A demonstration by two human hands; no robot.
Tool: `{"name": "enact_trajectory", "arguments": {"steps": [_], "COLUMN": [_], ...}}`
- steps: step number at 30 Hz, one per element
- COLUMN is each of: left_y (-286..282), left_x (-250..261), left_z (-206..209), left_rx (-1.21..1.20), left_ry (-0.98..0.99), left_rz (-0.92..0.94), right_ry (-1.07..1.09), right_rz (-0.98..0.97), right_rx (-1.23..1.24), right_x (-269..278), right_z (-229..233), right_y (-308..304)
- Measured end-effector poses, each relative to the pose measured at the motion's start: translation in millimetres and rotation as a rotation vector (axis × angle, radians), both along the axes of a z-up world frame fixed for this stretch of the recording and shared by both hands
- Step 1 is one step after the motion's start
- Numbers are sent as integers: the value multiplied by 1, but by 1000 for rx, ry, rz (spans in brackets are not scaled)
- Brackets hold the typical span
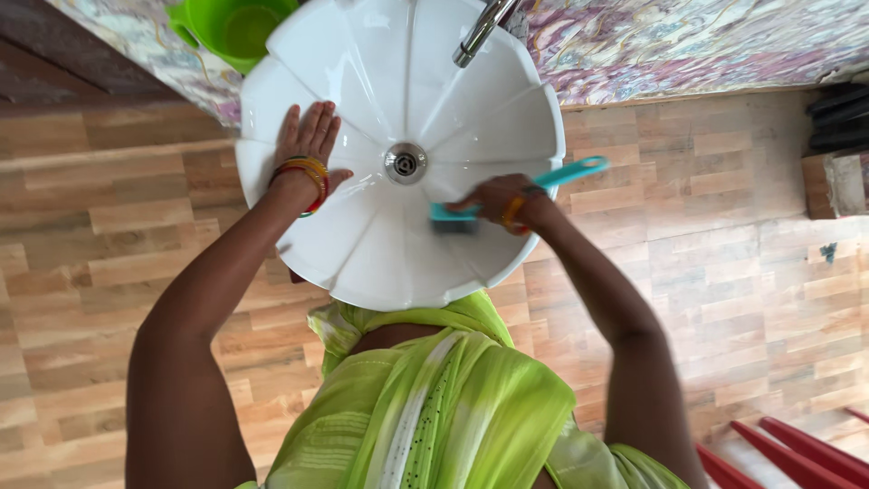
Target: The person scrubs the interior of a white pedestal sink using a blue scrub brush. They repeatedly scrub the basin and the drain area while water runs from the faucet, rinsing the surface throughout the process.
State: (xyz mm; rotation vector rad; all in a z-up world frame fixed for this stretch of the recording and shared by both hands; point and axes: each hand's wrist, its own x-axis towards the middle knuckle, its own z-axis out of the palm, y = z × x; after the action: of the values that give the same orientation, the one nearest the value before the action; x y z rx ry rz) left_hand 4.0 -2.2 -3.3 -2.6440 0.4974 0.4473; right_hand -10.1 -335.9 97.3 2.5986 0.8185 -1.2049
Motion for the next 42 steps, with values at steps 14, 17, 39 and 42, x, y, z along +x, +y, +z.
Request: {"name": "enact_trajectory", "arguments": {"steps": [14,17,39,42], "left_y": [-15,-12,-15,-14], "left_x": [-8,-4,-3,-3], "left_z": [-12,-15,-21,-26], "left_rx": [-14,-28,-52,-67], "left_ry": [-106,-144,-120,-143], "left_rz": [66,59,82,83], "right_ry": [228,-68,-155,-291], "right_rz": [235,222,311,195], "right_rx": [-12,-173,-176,-82], "right_x": [49,56,32,44], "right_z": [-2,15,17,-16], "right_y": [-6,-24,-49,-30]}}
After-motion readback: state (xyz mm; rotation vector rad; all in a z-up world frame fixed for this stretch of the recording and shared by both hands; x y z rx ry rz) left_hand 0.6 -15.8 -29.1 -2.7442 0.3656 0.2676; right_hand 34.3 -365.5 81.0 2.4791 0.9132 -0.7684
